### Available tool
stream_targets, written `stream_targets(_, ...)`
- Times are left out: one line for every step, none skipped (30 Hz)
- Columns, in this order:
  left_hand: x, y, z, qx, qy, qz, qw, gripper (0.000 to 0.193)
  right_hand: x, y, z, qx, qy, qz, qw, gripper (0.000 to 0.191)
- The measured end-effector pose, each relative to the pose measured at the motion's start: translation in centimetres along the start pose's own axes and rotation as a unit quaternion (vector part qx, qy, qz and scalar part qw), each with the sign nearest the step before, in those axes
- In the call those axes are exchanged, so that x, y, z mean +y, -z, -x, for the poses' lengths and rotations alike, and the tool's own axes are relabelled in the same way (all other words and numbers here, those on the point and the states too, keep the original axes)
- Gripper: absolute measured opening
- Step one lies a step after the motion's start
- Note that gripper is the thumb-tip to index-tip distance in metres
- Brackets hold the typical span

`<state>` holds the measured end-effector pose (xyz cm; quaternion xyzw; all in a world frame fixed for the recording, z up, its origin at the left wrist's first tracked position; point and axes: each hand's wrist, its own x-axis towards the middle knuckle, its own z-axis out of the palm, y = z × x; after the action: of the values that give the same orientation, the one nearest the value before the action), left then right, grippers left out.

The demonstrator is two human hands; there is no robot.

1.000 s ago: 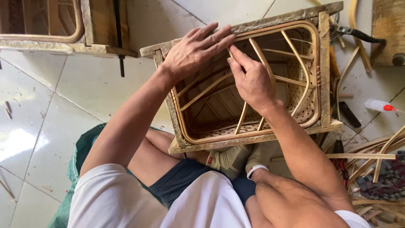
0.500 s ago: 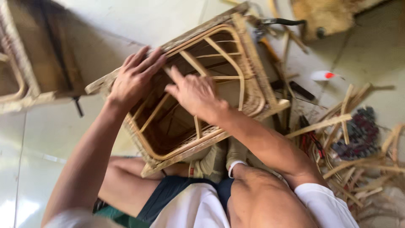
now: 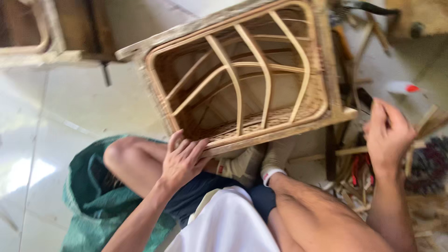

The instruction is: The person sits on the floor with a bamboo basket frame held in a wooden jig on their lap. They trim bamboo strips with pliers and scissors, fit curved ribs into the woven rim, apply glue from a squeeze bottle along the rim, and tap the strips tight with a hammer.

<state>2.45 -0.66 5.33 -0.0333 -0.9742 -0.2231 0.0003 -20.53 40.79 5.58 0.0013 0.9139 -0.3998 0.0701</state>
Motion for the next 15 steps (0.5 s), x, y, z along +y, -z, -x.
stream_targets(-0.3,0.1,0.0,0.005,-0.01,0.001,1.0,0.048,0.6,-0.5,0.6,0.0,0.012,-0.007,1.0,0.018)
stream_targets(-0.4,0.3,0.1,0.003,-0.007,0.0,1.0,0.048,1.1,-0.5,1.0,0.007,0.02,-0.01,1.0,0.018)
stream_targets(-0.4,0.5,0.1,0.002,-0.009,0.003,1.0,0.049,1.6,-0.5,1.0,0.018,0.027,-0.008,0.999,0.018)
stream_targets(-0.3,0.5,0.0,0.002,-0.017,0.009,1.0,0.049,2.1,-0.4,0.6,0.02,0.028,-0.029,0.999,0.018)
stream_targets(0.0,0.6,-0.1,0.007,-0.014,0.002,1.0,0.049,2.6,-0.4,-0.3,0.028,0.029,-0.047,0.998,0.017)
stream_targets(0.4,0.7,-0.2,0.013,-0.013,-0.003,1.0,0.048,3.1,-0.3,-1.7,0.038,0.031,-0.063,0.997,0.017)
stream_targets(0.8,0.8,-0.4,0.019,-0.009,-0.009,1.0,0.048,3.5,-0.5,-3.4,0.041,0.046,-0.056,0.997,0.017)
stream_targets(1.2,0.9,-0.5,0.017,-0.01,-0.01,1.0,0.05,3.8,-0.9,-5.5,0.04,0.062,-0.05,0.996,0.017)
stream_targets(1.5,1.1,-0.5,0.016,-0.009,-0.014,1.0,0.052,4.0,-1.3,-7.7,0.044,0.141,0.074,0.986,0.019)
stream_targets(1.7,1.2,-0.6,0.015,-0.006,-0.021,1.0,0.054,4.1,-2.1,-9.7,0.037,0.151,0.086,0.984,0.018)
stream_targets(1.9,1.3,-0.6,0.013,-0.007,-0.029,0.999,0.056,4.1,-3.1,-11.7,0.027,0.163,0.096,0.982,0.017)
stream_targets(2.0,1.4,-0.7,0.01,-0.005,-0.039,0.999,0.057,3.9,-4.0,-13.6,0.006,0.175,0.096,0.98,0.017)
stream_targets(2.1,1.5,-0.7,0.005,0.0,-0.05,0.999,0.059,3.7,-4.8,-15.2,-0.017,0.185,0.096,0.978,0.017)
stream_targets(2.2,1.5,-0.7,0.01,-0.001,-0.055,0.998,0.059,3.3,-5.8,-16.9,-0.013,0.177,0.129,0.976,0.018)
stream_targets(2.2,1.4,-0.7,0.016,-0.001,-0.06,0.998,0.059,2.7,-6.8,-18.4,-0.011,0.169,0.161,0.972,0.019)
